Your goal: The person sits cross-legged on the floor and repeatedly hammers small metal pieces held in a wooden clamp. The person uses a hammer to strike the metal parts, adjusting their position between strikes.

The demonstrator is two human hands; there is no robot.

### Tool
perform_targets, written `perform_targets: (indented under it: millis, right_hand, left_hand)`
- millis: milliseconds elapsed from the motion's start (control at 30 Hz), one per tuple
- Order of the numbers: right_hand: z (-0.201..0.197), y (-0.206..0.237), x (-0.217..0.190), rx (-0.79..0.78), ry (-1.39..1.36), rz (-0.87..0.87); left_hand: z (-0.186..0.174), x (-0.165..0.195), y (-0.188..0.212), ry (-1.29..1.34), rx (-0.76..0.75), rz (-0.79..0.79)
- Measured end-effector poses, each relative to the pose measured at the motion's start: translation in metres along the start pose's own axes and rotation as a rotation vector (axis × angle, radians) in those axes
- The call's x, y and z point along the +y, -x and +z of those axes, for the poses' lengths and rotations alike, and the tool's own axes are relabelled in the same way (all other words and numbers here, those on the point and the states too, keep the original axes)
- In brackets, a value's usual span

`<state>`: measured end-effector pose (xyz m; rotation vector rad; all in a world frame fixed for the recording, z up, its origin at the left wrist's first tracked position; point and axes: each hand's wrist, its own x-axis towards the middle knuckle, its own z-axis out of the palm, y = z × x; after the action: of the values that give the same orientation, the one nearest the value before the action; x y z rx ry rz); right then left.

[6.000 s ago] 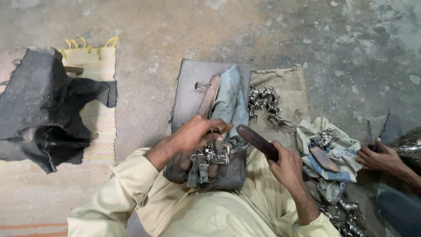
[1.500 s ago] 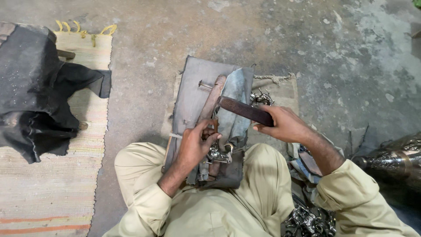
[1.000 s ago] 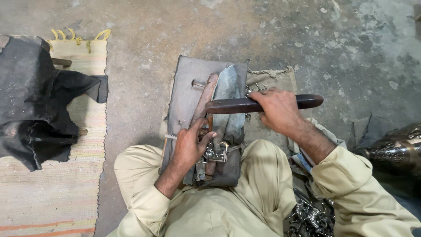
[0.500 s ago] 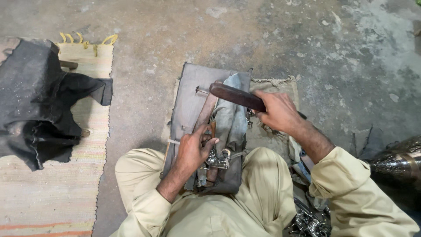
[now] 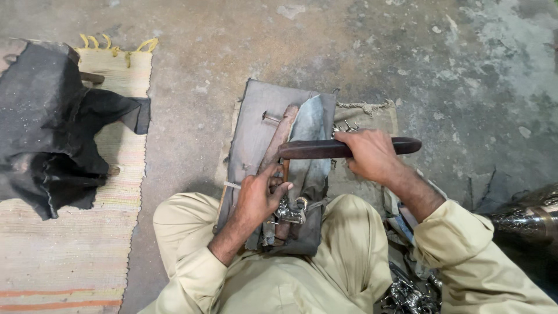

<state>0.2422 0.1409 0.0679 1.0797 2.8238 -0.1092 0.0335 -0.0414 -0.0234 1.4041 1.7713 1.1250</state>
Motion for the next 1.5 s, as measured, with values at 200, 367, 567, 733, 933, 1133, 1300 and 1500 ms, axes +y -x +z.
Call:
perform_targets:
  millis: [200, 367, 567, 733, 933, 1133, 1300, 1500]
  right_hand:
    - [0.001, 0.001, 0.001, 0.047, -0.060, -0.046]
    - [0.002, 0.003, 0.002, 0.032, -0.106, 0.016]
    - [-0.001, 0.007, 0.002, 0.054, -0.107, 0.004]
    - [-0.010, 0.012, -0.005, 0.129, -0.237, 0.125]
    - [-0.017, 0.024, -0.010, 0.246, -0.057, -0.052]
    - [-0.010, 0.029, -0.008, 0.006, 0.033, 0.040]
    - [0.012, 0.042, 0.016, -0.042, -0.219, 0.160]
    - [0.087, 0.073, 0.020, -0.091, -1.067, 0.155]
  left_hand:
    - [0.000, 0.004, -0.002, -0.010, -0.011, -0.027]
    - [0.000, 0.000, -0.002, -0.012, -0.023, -0.001]
    - [-0.001, -0.001, -0.003, -0.027, -0.002, 0.077]
    - [-0.008, 0.002, -0.006, -0.072, -0.082, -0.005]
    - [-0.007, 0.001, 0.002, -0.061, 0.023, 0.227]
    - [-0.002, -0.010, 0.002, 0.069, 0.063, 0.221]
    - [-0.013, -0.024, -0.012, 0.519, 0.014, -0.112]
    - [-0.028, -0.014, -0.032, 0.433, -0.407, -0.003]
